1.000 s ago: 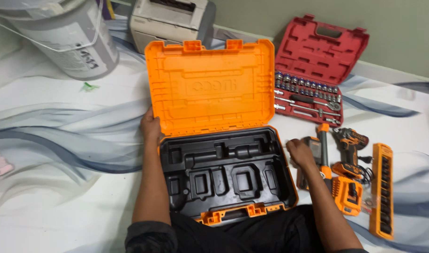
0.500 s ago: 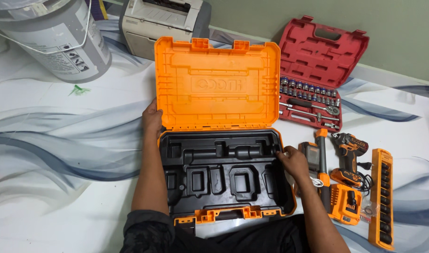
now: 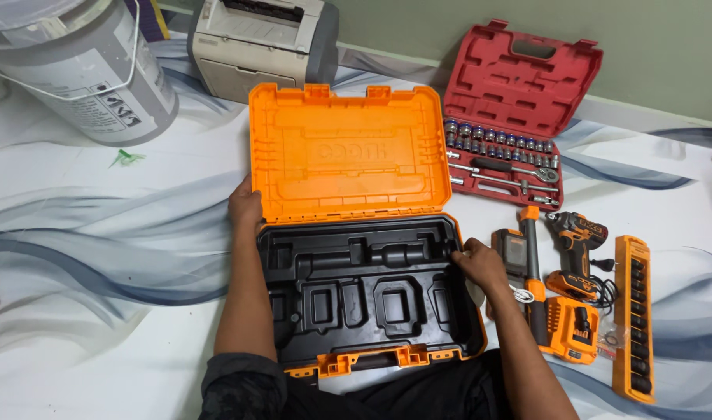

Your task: The person wipes the inside of an orange toolbox and its black plastic insert with a white cloth. They remove a drill, a battery pack, a charger, and a bit holder, wiping each item before placing them on the floor. The person then wipes the toolbox lid and the insert before placing the tools back inside.

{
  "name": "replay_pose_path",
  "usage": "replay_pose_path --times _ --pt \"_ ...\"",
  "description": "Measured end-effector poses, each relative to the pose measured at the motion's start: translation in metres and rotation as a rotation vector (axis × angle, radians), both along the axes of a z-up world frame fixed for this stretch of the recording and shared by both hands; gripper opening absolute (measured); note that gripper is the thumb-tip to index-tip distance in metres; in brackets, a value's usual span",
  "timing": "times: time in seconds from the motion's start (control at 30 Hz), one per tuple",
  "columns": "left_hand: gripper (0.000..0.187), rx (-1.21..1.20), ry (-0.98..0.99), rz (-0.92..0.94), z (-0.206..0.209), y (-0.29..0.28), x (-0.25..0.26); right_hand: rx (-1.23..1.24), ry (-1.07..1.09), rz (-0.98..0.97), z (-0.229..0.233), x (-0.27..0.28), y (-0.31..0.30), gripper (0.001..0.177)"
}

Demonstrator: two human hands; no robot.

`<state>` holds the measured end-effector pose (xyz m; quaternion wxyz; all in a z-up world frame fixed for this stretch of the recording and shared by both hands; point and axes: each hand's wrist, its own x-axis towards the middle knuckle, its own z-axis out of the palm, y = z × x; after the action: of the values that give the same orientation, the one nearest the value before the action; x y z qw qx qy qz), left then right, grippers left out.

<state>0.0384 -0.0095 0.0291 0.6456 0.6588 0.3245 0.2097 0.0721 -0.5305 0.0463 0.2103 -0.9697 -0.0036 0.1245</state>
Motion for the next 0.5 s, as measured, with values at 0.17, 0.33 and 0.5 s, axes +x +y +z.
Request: replay_pose_path --times 0.17,0.33,0.5 --pt "0.055 -0.102 0.122 0.036 -0.005 0.007 -0.013 -0.025 0.0 0.039 0.002 -0.002 0.006 0.054" --pt "0.047 -0.179 0.141 0.025 -0.032 0.021 -0.016 0.021 0.01 0.069 0.007 0.0 0.007 0.054" --pt "0.038 -0.121 0.091 0.04 -0.073 0.031 -0.014 0.034 0.024 0.063 0.003 -0.001 0.006 0.055"
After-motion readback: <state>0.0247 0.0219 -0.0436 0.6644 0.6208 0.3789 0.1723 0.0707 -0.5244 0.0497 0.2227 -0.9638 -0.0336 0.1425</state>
